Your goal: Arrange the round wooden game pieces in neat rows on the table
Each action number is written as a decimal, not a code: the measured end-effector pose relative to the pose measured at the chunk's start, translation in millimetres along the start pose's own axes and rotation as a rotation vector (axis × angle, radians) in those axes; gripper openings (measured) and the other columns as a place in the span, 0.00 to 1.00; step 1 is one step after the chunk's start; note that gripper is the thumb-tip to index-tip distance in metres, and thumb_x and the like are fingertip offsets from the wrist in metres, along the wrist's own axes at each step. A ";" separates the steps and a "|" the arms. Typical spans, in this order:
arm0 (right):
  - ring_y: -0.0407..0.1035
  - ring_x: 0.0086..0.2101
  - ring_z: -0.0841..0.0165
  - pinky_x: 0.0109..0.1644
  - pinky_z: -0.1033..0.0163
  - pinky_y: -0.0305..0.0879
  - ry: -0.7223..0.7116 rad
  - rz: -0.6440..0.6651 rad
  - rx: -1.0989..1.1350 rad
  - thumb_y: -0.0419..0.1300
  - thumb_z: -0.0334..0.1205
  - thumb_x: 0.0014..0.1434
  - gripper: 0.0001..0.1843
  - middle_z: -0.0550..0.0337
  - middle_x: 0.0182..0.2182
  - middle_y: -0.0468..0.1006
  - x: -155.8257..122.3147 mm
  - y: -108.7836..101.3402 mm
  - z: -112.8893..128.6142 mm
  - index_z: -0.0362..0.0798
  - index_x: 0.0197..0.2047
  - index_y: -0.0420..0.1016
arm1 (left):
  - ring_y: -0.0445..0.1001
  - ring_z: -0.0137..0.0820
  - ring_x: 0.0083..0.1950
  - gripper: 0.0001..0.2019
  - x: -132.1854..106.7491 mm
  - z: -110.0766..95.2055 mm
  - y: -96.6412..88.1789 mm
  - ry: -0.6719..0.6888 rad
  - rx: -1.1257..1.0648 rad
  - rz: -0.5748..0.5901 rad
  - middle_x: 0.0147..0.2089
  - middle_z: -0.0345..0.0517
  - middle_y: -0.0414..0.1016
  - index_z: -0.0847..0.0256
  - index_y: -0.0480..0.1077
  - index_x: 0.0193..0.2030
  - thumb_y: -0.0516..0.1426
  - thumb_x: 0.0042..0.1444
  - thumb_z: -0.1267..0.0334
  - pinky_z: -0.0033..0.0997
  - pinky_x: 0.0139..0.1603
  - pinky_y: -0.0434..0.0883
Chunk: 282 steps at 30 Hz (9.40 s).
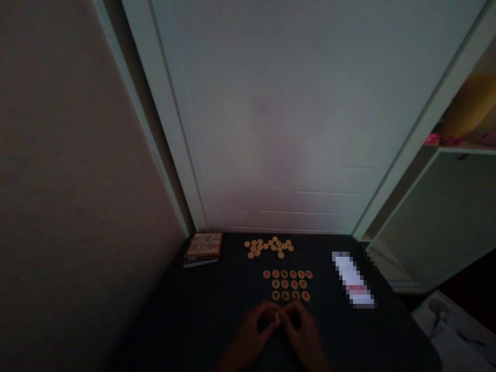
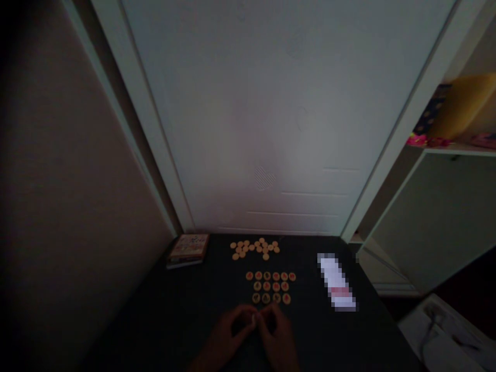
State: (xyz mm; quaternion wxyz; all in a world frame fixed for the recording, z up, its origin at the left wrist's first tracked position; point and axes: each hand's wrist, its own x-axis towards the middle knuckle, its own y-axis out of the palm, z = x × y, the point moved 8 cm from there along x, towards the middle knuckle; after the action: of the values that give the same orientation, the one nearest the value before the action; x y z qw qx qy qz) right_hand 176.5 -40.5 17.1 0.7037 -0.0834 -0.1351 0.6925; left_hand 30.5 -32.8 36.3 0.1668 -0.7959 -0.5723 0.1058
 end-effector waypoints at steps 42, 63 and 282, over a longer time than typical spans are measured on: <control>0.74 0.32 0.63 0.37 0.65 0.67 0.002 -0.062 -0.001 0.56 0.59 0.62 0.23 0.57 0.29 0.80 0.1 -4.1 8.0 0.48 0.33 0.77 | 0.81 0.34 0.37 0.08 57.7 10.3 -40.4 -0.085 0.295 -0.266 0.36 0.40 0.84 0.55 0.78 0.37 0.57 0.59 0.59 0.29 0.40 0.71; 0.74 0.32 0.64 0.37 0.66 0.66 0.007 -0.056 -0.017 0.56 0.58 0.63 0.22 0.58 0.29 0.81 -1.4 -4.2 9.2 0.48 0.34 0.78 | 0.81 0.34 0.39 0.13 56.9 20.2 -49.7 -0.046 0.398 -0.368 0.39 0.43 0.84 0.55 0.75 0.42 0.51 0.65 0.55 0.29 0.40 0.71; 0.78 0.35 0.61 0.42 0.62 0.70 -0.052 0.016 0.023 0.59 0.58 0.62 0.20 0.56 0.31 0.84 -1.4 2.0 4.8 0.49 0.36 0.80 | 0.80 0.36 0.45 0.11 -8.4 2.9 -1.8 0.073 0.045 -0.155 0.44 0.44 0.83 0.52 0.77 0.48 0.59 0.62 0.56 0.34 0.50 0.75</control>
State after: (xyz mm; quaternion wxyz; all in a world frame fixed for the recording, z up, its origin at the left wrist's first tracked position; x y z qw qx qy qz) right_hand 173.1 -42.2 21.0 0.6953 -0.0582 -0.1447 0.7016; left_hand 25.2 -39.9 34.1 0.2130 -0.7485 -0.6234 0.0762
